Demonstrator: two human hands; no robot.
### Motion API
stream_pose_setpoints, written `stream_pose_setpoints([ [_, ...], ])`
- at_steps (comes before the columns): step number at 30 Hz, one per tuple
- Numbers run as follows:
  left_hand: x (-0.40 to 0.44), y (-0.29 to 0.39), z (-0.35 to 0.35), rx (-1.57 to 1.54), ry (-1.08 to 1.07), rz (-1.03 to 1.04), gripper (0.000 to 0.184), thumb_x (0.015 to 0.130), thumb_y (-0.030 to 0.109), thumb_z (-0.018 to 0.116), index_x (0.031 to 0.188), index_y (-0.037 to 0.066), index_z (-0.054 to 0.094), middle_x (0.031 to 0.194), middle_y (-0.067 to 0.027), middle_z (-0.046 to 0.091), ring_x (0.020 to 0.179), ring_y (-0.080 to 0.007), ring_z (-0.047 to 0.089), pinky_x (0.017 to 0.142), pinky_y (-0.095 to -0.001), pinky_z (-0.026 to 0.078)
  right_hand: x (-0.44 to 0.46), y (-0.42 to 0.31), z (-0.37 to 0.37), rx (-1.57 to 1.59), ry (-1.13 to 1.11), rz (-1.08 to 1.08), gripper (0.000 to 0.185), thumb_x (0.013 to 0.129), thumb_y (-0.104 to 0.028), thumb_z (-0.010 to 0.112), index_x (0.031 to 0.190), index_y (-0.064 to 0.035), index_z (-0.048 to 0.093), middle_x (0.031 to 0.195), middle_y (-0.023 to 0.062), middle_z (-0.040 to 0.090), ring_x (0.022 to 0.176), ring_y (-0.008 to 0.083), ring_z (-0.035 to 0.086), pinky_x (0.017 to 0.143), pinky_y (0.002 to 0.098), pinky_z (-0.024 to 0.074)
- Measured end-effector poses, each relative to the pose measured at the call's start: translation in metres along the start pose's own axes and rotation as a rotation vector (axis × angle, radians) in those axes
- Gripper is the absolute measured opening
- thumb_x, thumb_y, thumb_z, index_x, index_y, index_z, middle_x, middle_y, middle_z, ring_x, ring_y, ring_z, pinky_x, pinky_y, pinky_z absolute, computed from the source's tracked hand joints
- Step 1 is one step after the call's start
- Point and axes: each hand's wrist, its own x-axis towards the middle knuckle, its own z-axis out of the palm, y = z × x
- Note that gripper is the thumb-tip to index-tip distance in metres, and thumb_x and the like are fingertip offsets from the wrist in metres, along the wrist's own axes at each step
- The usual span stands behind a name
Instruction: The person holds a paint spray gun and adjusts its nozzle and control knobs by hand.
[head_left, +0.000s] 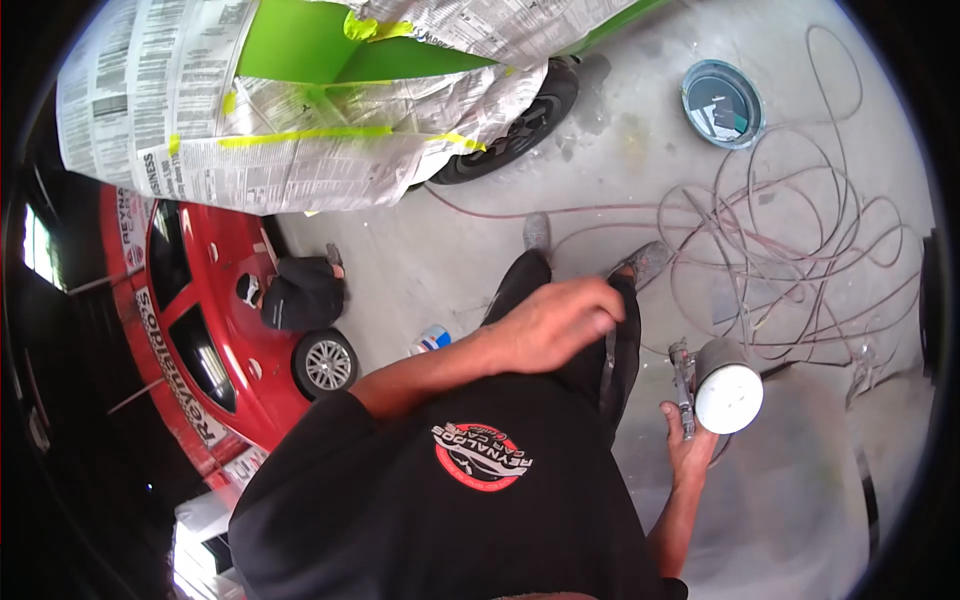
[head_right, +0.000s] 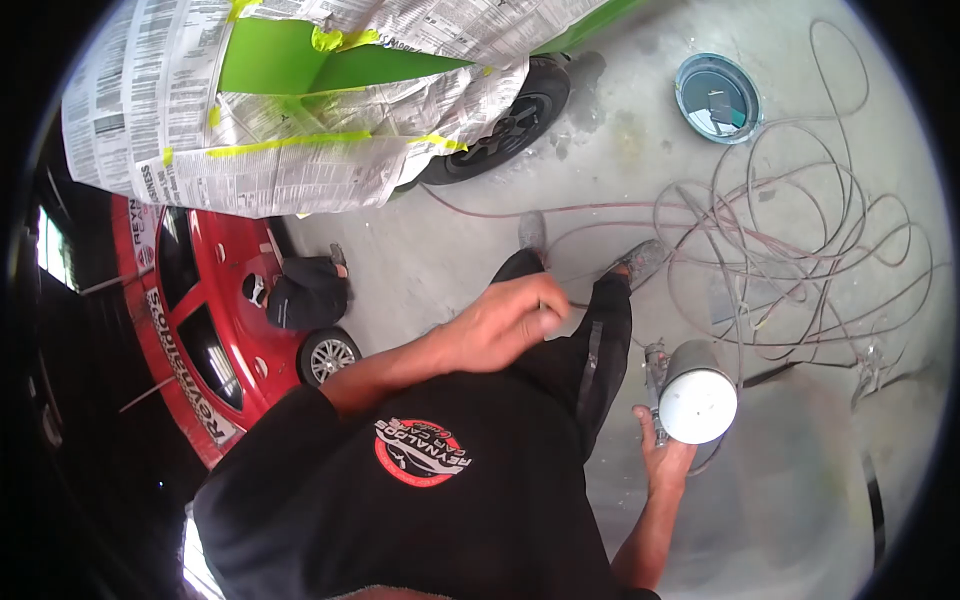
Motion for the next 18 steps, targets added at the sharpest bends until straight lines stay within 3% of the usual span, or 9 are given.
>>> stream_pose_setpoints([
  [2,0.034,0.062,0.009,0.022,0.005,0.441,0.009,0.095,0.009,0.064,0.104,0.006,0.063,0.094,-0.0135,0.063,0.079,-0.0303,0.062,0.074,-0.0379,0.053,0.007,0.007,-0.010,0.011,0.018,-0.033,0.057,0.083,-0.035,0.086,0.118,0.0044,0.066,0.112,0.0253,0.069,0.105,0.0453,0.063,0.093,0.0503,0.0483],
  [4,0.055,0.110,0.015,-0.034,0.034,0.720,0.013,0.088,0.002,0.069,0.099,0.006,0.065,0.096,-0.0161,0.064,0.076,-0.0323,0.064,0.069,-0.0430,0.054,0.016,0.010,-0.019,0.014,0.011,-0.055,0.055,0.083,-0.034,0.086,0.118,0.0042,0.066,0.111,0.0247,0.069,0.104,0.0443,0.064,0.092,0.0500,0.0488],
  [5,0.063,0.127,0.019,-0.059,0.045,0.777,0.012,0.088,0.008,0.069,0.099,0.005,0.064,0.093,-0.0128,0.061,0.077,-0.0308,0.061,0.067,-0.0416,0.051,0.022,0.008,-0.021,0.020,0.013,-0.067,0.055,0.083,-0.034,0.086,0.118,0.0042,0.066,0.112,0.0246,0.069,0.104,0.0441,0.064,0.092,0.0498,0.0488],
  [9,0.078,0.163,0.022,-0.221,0.158,0.880,0.017,0.088,0.017,0.071,0.097,0.005,0.062,0.092,-0.0102,0.058,0.077,-0.0286,0.059,0.062,-0.0405,0.049,0.036,-0.001,-0.029,0.033,-0.019,-0.070,0.056,0.083,-0.034,0.086,0.119,0.0042,0.066,0.112,0.0242,0.069,0.104,0.0429,0.064,0.092,0.0493,0.0489],
  [11,0.090,0.155,0.039,-0.203,0.416,0.969,0.009,0.084,0.003,0.068,0.088,0.009,0.063,0.088,-0.0075,0.061,0.068,-0.0211,0.057,0.054,-0.0318,0.047,0.044,-0.009,-0.027,0.047,-0.056,-0.046,0.056,0.083,-0.034,0.086,0.119,0.0042,0.066,0.113,0.0240,0.070,0.104,0.0423,0.064,0.093,0.0490,0.0490],
  [13,0.094,0.144,0.038,-0.206,0.571,1.002,0.012,0.083,-0.001,0.069,0.086,0.011,0.066,0.086,-0.0070,0.063,0.061,-0.0176,0.055,0.050,-0.0286,0.047,0.053,-0.021,-0.021,0.065,-0.100,-0.001,0.056,0.084,-0.034,0.086,0.120,0.0042,0.066,0.113,0.0237,0.070,0.104,0.0417,0.064,0.093,0.0488,0.0491],
  [16,0.084,0.132,0.010,-0.288,0.537,0.930,0.010,0.084,0.008,0.074,0.093,0.008,0.068,0.090,-0.0103,0.064,0.065,-0.0216,0.058,0.053,-0.0338,0.050,0.063,-0.045,-0.011,0.054,-0.132,-0.001,0.057,0.084,-0.034,0.086,0.120,0.0042,0.065,0.113,0.0234,0.070,0.104,0.0409,0.064,0.093,0.0484,0.0492],
  [18,0.065,0.128,-0.025,-0.370,0.438,0.834,0.013,0.084,0.007,0.074,0.093,0.005,0.066,0.094,-0.0136,0.063,0.073,-0.0272,0.061,0.060,-0.0393,0.051,0.067,-0.058,-0.005,0.023,-0.093,-0.150,0.059,0.084,-0.034,0.085,0.123,0.0045,0.064,0.114,0.0225,0.070,0.105,0.0385,0.065,0.094,0.0471,0.0494],
])
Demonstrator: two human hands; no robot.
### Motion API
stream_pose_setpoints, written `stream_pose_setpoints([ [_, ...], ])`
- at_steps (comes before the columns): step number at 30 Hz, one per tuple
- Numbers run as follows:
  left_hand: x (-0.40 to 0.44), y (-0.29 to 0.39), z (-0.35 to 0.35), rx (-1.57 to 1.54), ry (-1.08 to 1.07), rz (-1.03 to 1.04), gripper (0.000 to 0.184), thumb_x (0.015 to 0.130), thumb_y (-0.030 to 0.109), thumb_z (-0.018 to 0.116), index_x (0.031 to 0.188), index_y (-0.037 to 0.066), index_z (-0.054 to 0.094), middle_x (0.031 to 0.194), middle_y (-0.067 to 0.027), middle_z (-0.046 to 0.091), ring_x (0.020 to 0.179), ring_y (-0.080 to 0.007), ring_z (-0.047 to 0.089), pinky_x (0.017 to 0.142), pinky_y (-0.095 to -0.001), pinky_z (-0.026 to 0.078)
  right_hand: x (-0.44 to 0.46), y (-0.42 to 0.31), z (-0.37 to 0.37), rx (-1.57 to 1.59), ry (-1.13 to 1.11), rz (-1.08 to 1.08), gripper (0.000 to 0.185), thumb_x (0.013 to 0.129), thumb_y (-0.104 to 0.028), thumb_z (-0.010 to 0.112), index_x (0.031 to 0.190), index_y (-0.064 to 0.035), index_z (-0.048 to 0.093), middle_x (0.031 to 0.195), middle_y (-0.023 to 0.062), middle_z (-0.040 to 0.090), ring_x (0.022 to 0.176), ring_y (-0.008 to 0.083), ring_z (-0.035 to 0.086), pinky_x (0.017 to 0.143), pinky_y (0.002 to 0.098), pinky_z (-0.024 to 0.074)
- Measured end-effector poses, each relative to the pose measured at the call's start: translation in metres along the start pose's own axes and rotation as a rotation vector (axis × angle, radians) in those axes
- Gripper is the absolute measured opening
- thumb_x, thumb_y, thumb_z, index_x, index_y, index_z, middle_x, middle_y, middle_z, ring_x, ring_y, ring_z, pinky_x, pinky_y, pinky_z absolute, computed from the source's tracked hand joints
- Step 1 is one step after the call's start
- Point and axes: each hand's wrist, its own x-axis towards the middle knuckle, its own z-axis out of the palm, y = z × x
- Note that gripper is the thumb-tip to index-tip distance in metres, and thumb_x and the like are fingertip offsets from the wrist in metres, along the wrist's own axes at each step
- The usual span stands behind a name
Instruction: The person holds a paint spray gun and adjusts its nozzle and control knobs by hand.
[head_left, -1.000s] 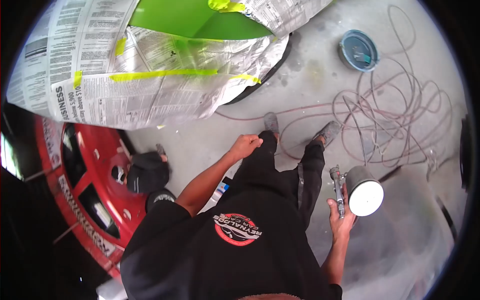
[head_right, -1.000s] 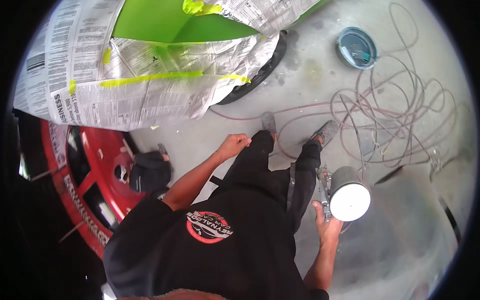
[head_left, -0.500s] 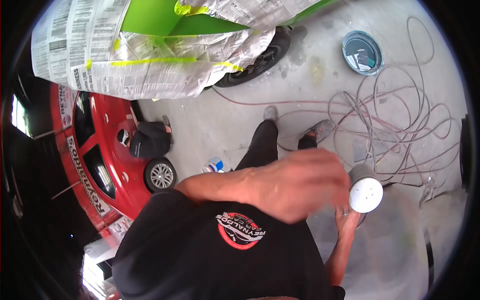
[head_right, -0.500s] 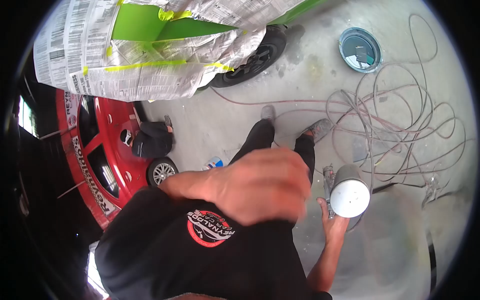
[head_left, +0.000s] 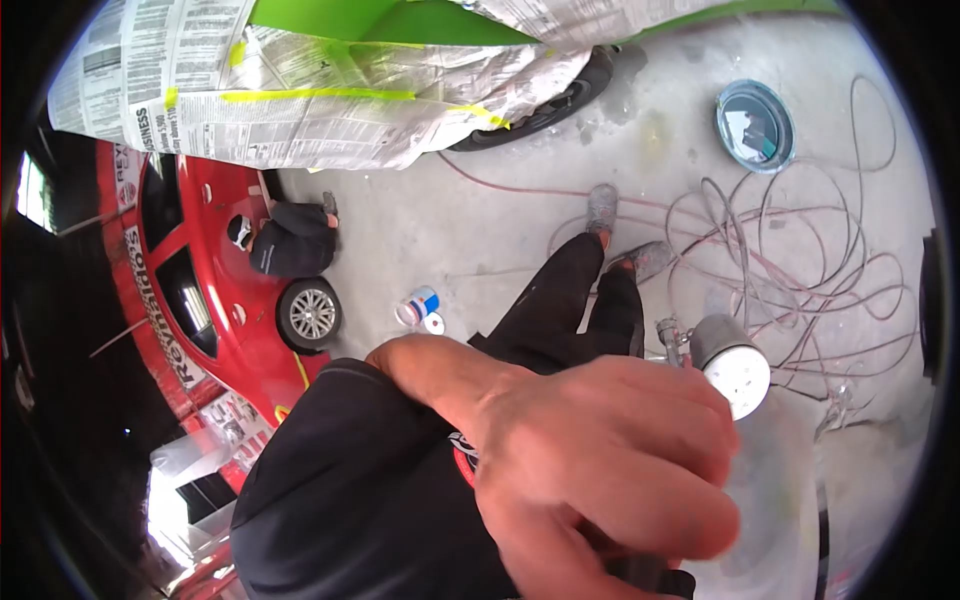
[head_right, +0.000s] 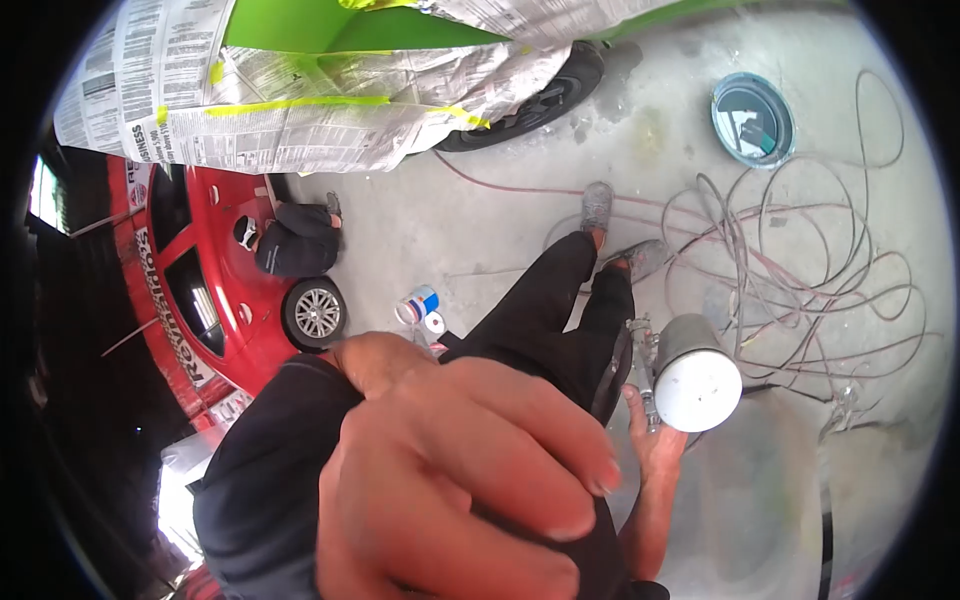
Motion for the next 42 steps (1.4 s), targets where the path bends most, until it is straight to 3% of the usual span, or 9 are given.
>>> stream_pose_setpoints([
  [7,-0.038,0.008,-0.105,0.249,-0.078,-0.332,0.020,0.090,-0.003,0.065,0.110,-0.001,0.068,0.090,-0.0161,0.066,0.071,-0.0285,0.064,0.069,-0.0394,0.055,0.031,-0.111,0.004,0.131,-0.070,-0.033,0.062,0.084,-0.042,0.083,0.121,0.0046,0.064,0.096,0.0138,0.069,0.087,0.0256,0.064,0.081,0.0377,0.0512],
  [13,-0.073,0.023,-0.165,0.268,0.196,-0.776,0.020,0.103,0.009,0.055,0.116,-0.001,0.068,0.084,-0.0068,0.064,0.068,-0.0120,0.058,0.061,-0.0284,0.047,0.054,-0.196,0.015,0.174,-0.064,-0.177,0.063,0.085,-0.049,0.081,0.113,0.0049,0.065,0.078,0.0053,0.060,0.071,0.0170,0.055,0.068,0.0321,0.0470],
  [18,-0.104,0.011,-0.204,0.232,0.185,-0.920,0.019,0.101,0.018,0.065,0.098,-0.001,0.067,0.079,-0.0078,0.064,0.071,-0.0148,0.060,0.065,-0.0302,0.049,0.053,-0.224,0.013,0.315,-0.276,-0.076,0.064,0.090,-0.025,0.082,0.137,0.0087,0.053,0.130,0.0149,0.064,0.116,0.0228,0.060,0.102,0.0361,0.0458],
  [22,-0.111,-0.005,-0.207,0.114,0.231,-1.024,0.027,0.104,0.021,0.060,0.087,0.000,0.062,0.078,-0.0051,0.063,0.070,-0.0128,0.059,0.065,-0.0290,0.048,0.060,-0.252,0.013,0.261,-0.304,-0.053,0.063,0.087,-0.032,0.082,0.132,0.0052,0.059,0.117,0.0136,0.066,0.109,0.0215,0.060,0.097,0.0343,0.0464],
  [23,-0.111,-0.011,-0.203,0.078,0.324,-1.059,0.029,0.106,0.022,0.058,0.086,0.000,0.060,0.078,-0.0046,0.062,0.071,-0.0123,0.059,0.066,-0.0286,0.047,0.061,-0.251,0.015,0.194,-0.272,-0.082,0.063,0.085,-0.034,0.084,0.130,0.0038,0.062,0.105,0.0104,0.067,0.096,0.0174,0.060,0.089,0.0319,0.0484],
  [29,-0.124,-0.063,-0.214,0.229,0.328,-0.932,0.018,0.108,0.015,0.046,0.104,0.001,0.057,0.090,-0.0078,0.063,0.077,-0.0133,0.061,0.075,-0.0288,0.051,0.056,-0.210,-0.018,-0.101,-0.166,0.036,0.060,0.087,-0.038,0.081,0.132,-0.0019,0.065,0.125,0.0146,0.070,0.113,0.0266,0.066,0.102,0.0376,0.0479],
  [35,-0.142,-0.112,-0.229,0.511,-0.281,-0.998,0.018,0.100,0.003,0.050,0.109,0.002,0.065,0.080,-0.0089,0.062,0.070,-0.0173,0.061,0.067,-0.0319,0.051,0.013,-0.085,-0.086,-0.267,0.335,0.151,0.058,0.087,-0.041,0.079,0.124,0.0010,0.067,0.110,0.0186,0.073,0.100,0.0329,0.070,0.088,0.0424,0.0534],
  [40,-0.092,-0.133,-0.181,0.616,-0.473,-1.068,0.021,0.100,0.006,0.056,0.117,0.005,0.067,0.069,-0.0118,0.060,0.059,-0.0230,0.058,0.063,-0.0354,0.050,-0.005,-0.030,-0.135,-0.122,0.597,0.341,0.049,0.089,-0.035,0.077,0.114,0.0056,0.068,0.100,0.0249,0.072,0.097,0.0429,0.069,0.087,0.0476,0.0522],
  [42,-0.074,-0.148,-0.146,0.604,-0.504,-0.989,0.021,0.099,0.010,0.060,0.118,0.006,0.067,0.069,-0.0144,0.061,0.060,-0.0271,0.059,0.064,-0.0381,0.050,-0.008,0.002,-0.144,-0.123,0.618,0.274,0.041,0.089,-0.028,0.076,0.109,0.0071,0.067,0.086,0.0206,0.069,0.082,0.0337,0.067,0.079,0.0437,0.0522],
])
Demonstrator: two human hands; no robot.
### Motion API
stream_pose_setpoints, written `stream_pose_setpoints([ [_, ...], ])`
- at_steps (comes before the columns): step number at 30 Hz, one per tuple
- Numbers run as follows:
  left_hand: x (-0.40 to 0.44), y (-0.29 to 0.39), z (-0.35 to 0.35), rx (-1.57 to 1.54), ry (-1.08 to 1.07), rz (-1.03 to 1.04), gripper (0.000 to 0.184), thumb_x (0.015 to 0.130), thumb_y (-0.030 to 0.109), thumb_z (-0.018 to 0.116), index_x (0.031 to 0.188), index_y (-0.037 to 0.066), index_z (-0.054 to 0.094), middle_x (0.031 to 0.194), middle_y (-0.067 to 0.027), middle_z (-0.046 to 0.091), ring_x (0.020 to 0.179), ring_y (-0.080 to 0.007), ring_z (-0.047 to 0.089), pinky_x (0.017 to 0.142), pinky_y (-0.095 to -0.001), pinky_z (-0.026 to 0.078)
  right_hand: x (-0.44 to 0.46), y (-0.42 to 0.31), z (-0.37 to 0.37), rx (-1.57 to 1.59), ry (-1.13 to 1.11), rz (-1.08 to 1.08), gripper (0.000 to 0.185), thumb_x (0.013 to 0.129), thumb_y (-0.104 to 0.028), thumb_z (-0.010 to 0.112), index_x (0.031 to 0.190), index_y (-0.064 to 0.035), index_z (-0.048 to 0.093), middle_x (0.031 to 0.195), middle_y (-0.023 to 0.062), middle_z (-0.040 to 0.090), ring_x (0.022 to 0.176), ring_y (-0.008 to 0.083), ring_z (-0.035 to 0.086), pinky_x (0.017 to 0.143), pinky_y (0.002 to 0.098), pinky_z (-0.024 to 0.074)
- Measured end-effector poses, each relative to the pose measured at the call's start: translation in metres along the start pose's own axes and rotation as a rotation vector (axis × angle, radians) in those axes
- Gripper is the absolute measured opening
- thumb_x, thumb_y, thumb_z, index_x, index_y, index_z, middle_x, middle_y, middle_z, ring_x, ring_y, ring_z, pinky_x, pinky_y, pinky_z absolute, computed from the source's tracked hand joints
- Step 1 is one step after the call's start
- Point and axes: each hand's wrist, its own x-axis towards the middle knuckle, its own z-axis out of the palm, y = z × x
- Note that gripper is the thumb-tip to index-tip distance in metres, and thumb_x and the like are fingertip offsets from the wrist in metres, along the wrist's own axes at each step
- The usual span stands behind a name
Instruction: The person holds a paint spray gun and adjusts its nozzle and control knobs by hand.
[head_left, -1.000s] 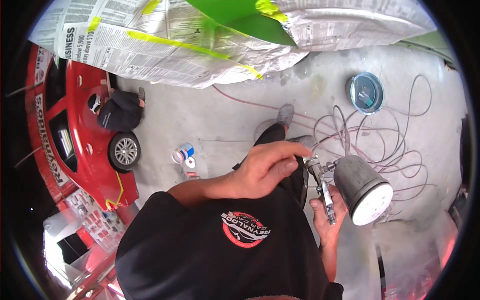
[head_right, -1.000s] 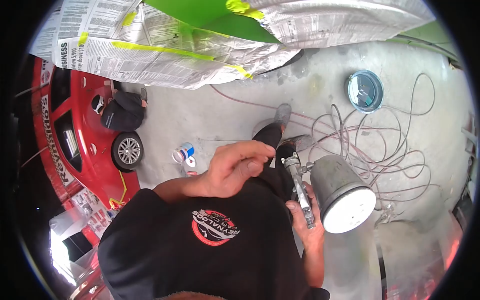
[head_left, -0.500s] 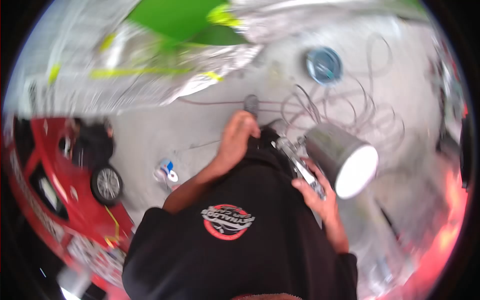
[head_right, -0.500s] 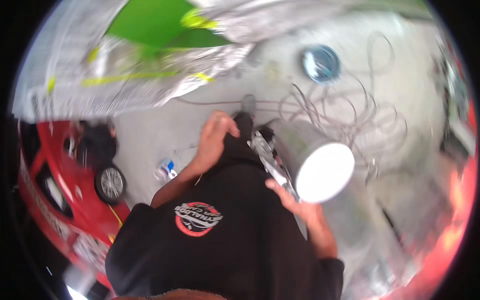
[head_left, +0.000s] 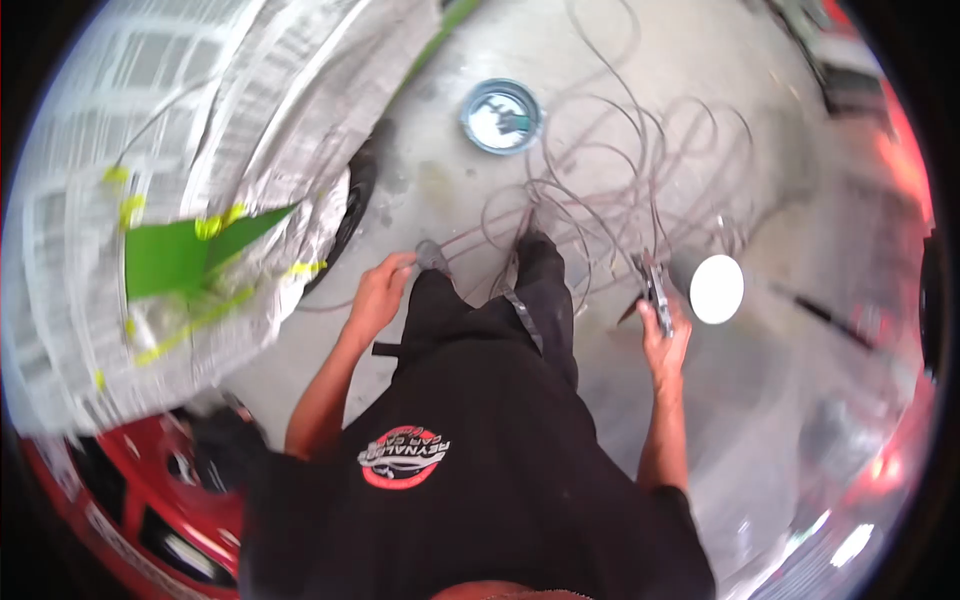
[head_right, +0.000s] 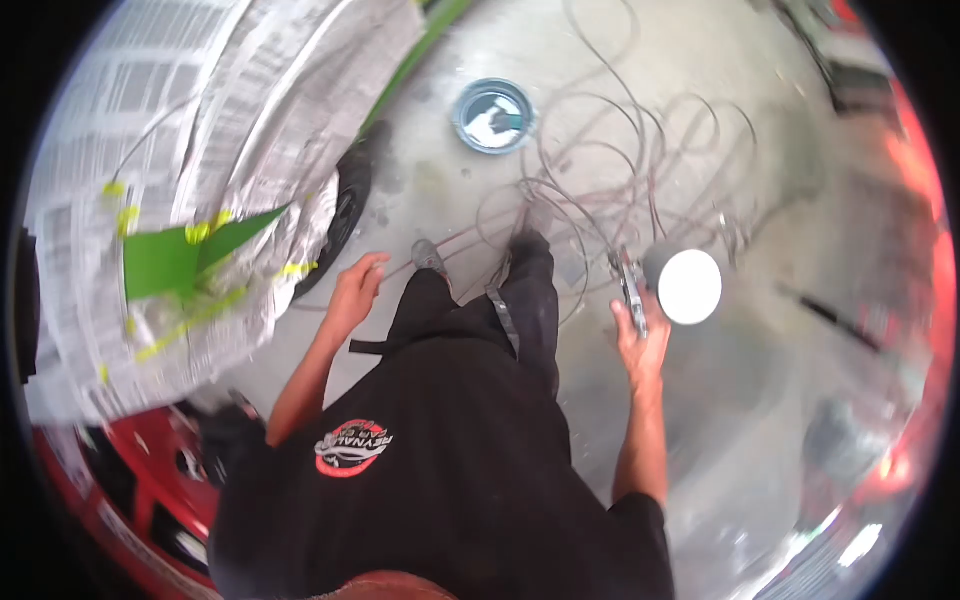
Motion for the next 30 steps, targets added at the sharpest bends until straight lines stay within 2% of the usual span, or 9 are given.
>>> stream_pose_setpoints([
  [3,0.030,0.032,0.044,-0.028,0.123,0.092,0.023,0.097,0.016,0.067,0.118,0.007,0.068,0.071,-0.0178,0.064,0.064,-0.0345,0.063,0.067,-0.0423,0.052,0.033,0.012,0.012,0.259,-0.114,-0.038,0.030,0.091,-0.022,0.073,0.106,0.0038,0.068,0.083,0.0121,0.067,0.075,0.0188,0.061,0.072,0.0380,0.0514],
  [5,0.042,0.073,0.073,-0.073,0.182,0.074,0.025,0.097,0.019,0.067,0.118,0.006,0.069,0.093,-0.0158,0.068,0.083,-0.0328,0.068,0.078,-0.0396,0.054,0.063,0.015,0.026,0.313,-0.230,-0.080,0.030,0.091,-0.021,0.074,0.107,0.0035,0.069,0.085,0.0100,0.068,0.079,0.0165,0.062,0.075,0.0356,0.0515],
  [8,0.047,0.156,0.109,-0.182,0.211,0.138,0.041,0.095,0.029,0.069,0.130,0.007,0.064,0.128,-0.0168,0.062,0.112,-0.0337,0.062,0.095,-0.0410,0.050,0.095,0.003,0.020,0.289,-0.491,-0.180,0.036,0.088,-0.022,0.078,0.110,0.0050,0.069,0.091,0.0151,0.071,0.085,0.0242,0.067,0.080,0.0393,0.0525],
  [12,0.061,0.234,0.149,-0.031,0.486,0.431,0.065,0.085,0.040,0.078,0.140,0.012,0.055,0.143,-0.0193,0.049,0.126,-0.0417,0.051,0.102,-0.0491,0.047,0.135,-0.015,0.018,0.174,-0.712,-0.480,0.028,0.085,-0.019,0.079,0.100,0.0037,0.073,0.097,0.0250,0.071,0.091,0.0426,0.069,0.082,0.0456,0.0530],
  [14,0.065,0.260,0.156,0.091,0.520,0.509,0.076,0.079,0.044,0.082,0.143,0.015,0.052,0.147,-0.0195,0.044,0.131,-0.0454,0.046,0.104,-0.0529,0.045,0.147,-0.025,0.011,0.081,-0.728,-0.794,0.017,0.082,-0.014,0.079,0.093,-0.0008,0.077,0.098,0.0236,0.073,0.093,0.0426,0.069,0.080,0.0457,0.0541],
  [17,0.066,0.276,0.175,0.283,0.634,0.471,0.080,0.069,0.039,0.086,0.140,0.019,0.054,0.145,-0.0193,0.044,0.128,-0.0427,0.048,0.101,-0.0519,0.047,0.153,-0.020,0.007,0.057,-0.883,-0.681,0.009,0.081,-0.009,0.076,0.087,-0.0042,0.078,0.092,0.0218,0.073,0.091,0.0410,0.070,0.076,0.0456,0.0548],
  [20,0.056,0.286,0.174,0.375,0.661,0.409,0.080,0.068,0.039,0.085,0.139,0.020,0.054,0.140,-0.0186,0.045,0.122,-0.0394,0.049,0.095,-0.0492,0.048,0.151,-0.030,-0.007,0.071,-0.912,-0.751,0.022,0.085,-0.009,0.072,0.102,0.0044,0.071,0.096,0.0275,0.070,0.098,0.0446,0.068,0.089,0.0488,0.0505],
  [23,0.045,0.297,0.167,0.411,0.664,0.370,0.078,0.068,0.041,0.084,0.138,0.019,0.055,0.133,-0.0166,0.048,0.115,-0.0363,0.051,0.089,-0.0468,0.049,0.148,-0.036,-0.010,0.095,-0.874,-0.859,0.013,0.081,-0.007,0.074,0.092,-0.0007,0.076,0.090,0.0215,0.073,0.090,0.0420,0.070,0.076,0.0453,0.0553],
  [30,0.038,0.289,0.165,0.473,0.710,0.378,0.070,0.071,0.047,0.080,0.130,0.015,0.060,0.123,-0.0149,0.053,0.106,-0.0328,0.052,0.083,-0.0439,0.050,0.136,-0.034,0.001,0.095,-0.873,-0.909,0.032,0.084,-0.007,0.075,0.113,0.0027,0.066,0.107,0.0243,0.069,0.105,0.0416,0.065,0.085,0.0464,0.0517],
])
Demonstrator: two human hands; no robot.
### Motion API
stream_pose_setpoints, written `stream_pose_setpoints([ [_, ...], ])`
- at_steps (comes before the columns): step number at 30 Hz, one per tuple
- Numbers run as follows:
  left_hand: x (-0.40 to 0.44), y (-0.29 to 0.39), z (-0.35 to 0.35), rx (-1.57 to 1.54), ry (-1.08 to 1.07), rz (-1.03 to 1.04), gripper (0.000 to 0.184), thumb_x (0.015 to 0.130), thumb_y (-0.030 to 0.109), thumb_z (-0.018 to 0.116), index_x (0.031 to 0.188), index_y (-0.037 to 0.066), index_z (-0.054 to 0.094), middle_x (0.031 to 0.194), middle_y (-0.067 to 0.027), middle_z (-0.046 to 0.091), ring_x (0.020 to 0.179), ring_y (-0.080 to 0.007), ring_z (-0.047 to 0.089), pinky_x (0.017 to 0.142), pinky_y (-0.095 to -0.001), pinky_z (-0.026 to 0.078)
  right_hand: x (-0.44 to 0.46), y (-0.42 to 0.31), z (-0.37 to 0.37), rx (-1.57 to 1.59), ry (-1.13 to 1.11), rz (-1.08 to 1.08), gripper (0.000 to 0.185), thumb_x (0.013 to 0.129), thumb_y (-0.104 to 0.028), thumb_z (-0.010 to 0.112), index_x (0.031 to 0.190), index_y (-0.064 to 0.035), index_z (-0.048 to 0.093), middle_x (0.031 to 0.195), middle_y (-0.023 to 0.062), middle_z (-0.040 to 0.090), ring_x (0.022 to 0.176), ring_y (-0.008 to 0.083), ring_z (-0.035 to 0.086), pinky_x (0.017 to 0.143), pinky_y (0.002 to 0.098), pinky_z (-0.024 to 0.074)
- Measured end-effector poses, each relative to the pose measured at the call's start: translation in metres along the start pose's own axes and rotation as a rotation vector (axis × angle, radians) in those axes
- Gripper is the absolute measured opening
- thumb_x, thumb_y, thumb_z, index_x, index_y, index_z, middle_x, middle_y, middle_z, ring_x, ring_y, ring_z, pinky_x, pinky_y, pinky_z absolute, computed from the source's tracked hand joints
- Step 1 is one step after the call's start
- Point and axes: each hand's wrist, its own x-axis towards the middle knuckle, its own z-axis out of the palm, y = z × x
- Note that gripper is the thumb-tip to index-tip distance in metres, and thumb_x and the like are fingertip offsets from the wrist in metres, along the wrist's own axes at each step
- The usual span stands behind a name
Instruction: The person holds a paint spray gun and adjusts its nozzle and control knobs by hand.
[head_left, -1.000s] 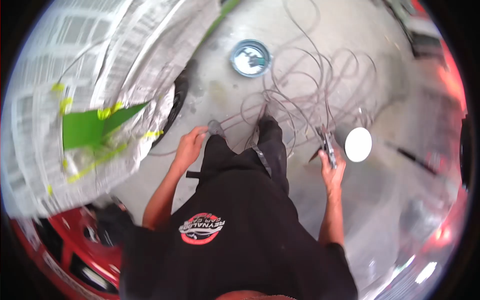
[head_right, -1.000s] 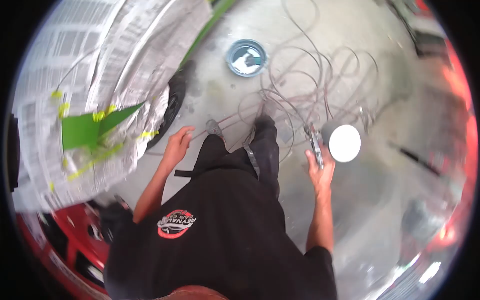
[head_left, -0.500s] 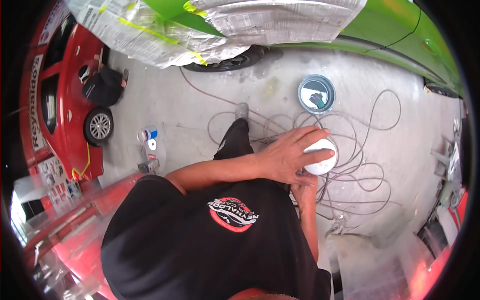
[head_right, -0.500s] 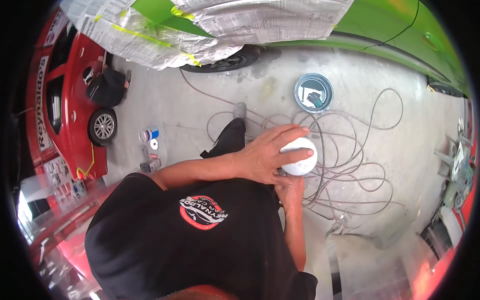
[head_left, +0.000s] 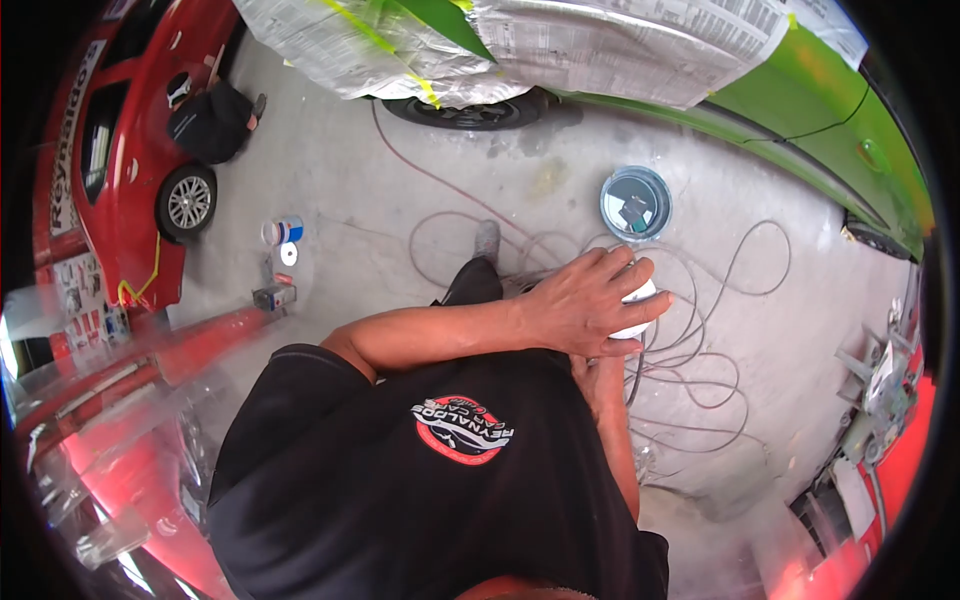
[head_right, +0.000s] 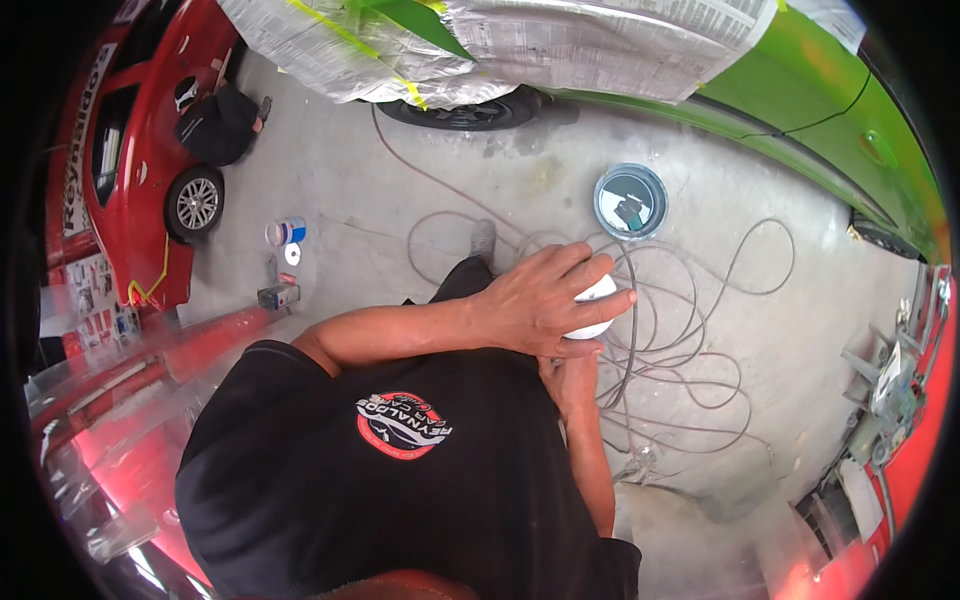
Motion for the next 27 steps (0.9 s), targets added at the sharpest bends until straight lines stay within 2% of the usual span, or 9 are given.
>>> stream_pose_setpoints([
  [2,-0.004,-0.005,-0.004,-0.012,0.036,0.001,0.066,0.072,0.046,0.079,0.127,0.013,0.062,0.121,-0.0151,0.054,0.105,-0.0321,0.052,0.082,-0.0432,0.050,-0.001,0.000,0.005,0.077,-0.080,0.087,0.046,0.082,-0.002,0.077,0.125,0.0049,0.061,0.119,0.0232,0.066,0.116,0.0348,0.062,0.097,0.0435,0.0480],
  [8,-0.016,-0.014,-0.016,-0.044,0.120,-0.017,0.058,0.073,0.040,0.078,0.121,0.009,0.064,0.118,-0.0157,0.054,0.101,-0.0308,0.052,0.081,-0.0421,0.050,0.007,-0.018,0.007,-0.008,-0.164,0.125,0.045,0.080,0.000,0.077,0.122,0.0061,0.062,0.115,0.0230,0.067,0.112,0.0350,0.064,0.094,0.0429,0.0496],
  [15,-0.032,-0.033,-0.031,-0.021,0.209,-0.041,0.056,0.073,0.038,0.077,0.118,0.008,0.064,0.114,-0.0161,0.056,0.099,-0.0307,0.054,0.081,-0.0414,0.051,0.019,-0.023,0.031,-0.046,-0.165,0.004,0.041,0.084,-0.006,0.076,0.121,0.0054,0.063,0.114,0.0236,0.068,0.111,0.0384,0.065,0.094,0.0458,0.0498],
  [18,-0.041,-0.049,-0.044,-0.036,0.155,-0.048,0.061,0.072,0.040,0.079,0.123,0.012,0.065,0.122,-0.0173,0.054,0.106,-0.0328,0.055,0.085,-0.0453,0.051,0.028,-0.036,0.046,-0.047,-0.138,0.011,0.040,0.086,-0.008,0.075,0.122,0.0050,0.063,0.114,0.0251,0.068,0.113,0.0400,0.064,0.095,0.0468,0.0492],
  [20,-0.047,-0.064,-0.057,-0.044,0.165,-0.014,0.061,0.072,0.041,0.079,0.122,0.010,0.065,0.121,-0.0179,0.055,0.106,-0.0329,0.055,0.085,-0.0448,0.051,0.036,-0.051,0.060,-0.059,-0.076,-0.016,0.040,0.087,-0.010,0.075,0.122,0.0048,0.063,0.114,0.0259,0.068,0.113,0.0410,0.064,0.095,0.0477,0.0490],
  [23,-0.055,-0.095,-0.080,-0.083,0.179,0.039,0.060,0.074,0.043,0.076,0.122,0.009,0.065,0.121,-0.0192,0.055,0.104,-0.0333,0.056,0.084,-0.0436,0.052,0.047,-0.067,0.087,-0.092,-0.132,0.032,0.047,0.083,-0.003,0.071,0.127,0.0048,0.057,0.119,0.0295,0.062,0.118,0.0487,0.058,0.095,0.0505,0.0476],
  [26,-0.069,-0.135,-0.111,-0.100,0.172,0.090,0.060,0.076,0.046,0.074,0.122,0.009,0.066,0.122,-0.0197,0.056,0.104,-0.0343,0.057,0.085,-0.0438,0.053,0.069,-0.093,0.128,-0.174,-0.029,0.011,0.039,0.090,-0.013,0.071,0.124,0.0040,0.063,0.117,0.0267,0.066,0.115,0.0431,0.062,0.096,0.0495,0.0485],
  [27,-0.075,-0.150,-0.123,-0.106,0.163,0.108,0.060,0.077,0.047,0.073,0.122,0.009,0.066,0.123,-0.0197,0.057,0.104,-0.0348,0.058,0.085,-0.0442,0.053,0.077,-0.107,0.142,-0.157,-0.083,0.130,0.040,0.090,-0.014,0.070,0.125,0.0038,0.063,0.119,0.0267,0.066,0.116,0.0428,0.062,0.096,0.0494,0.0485],
])
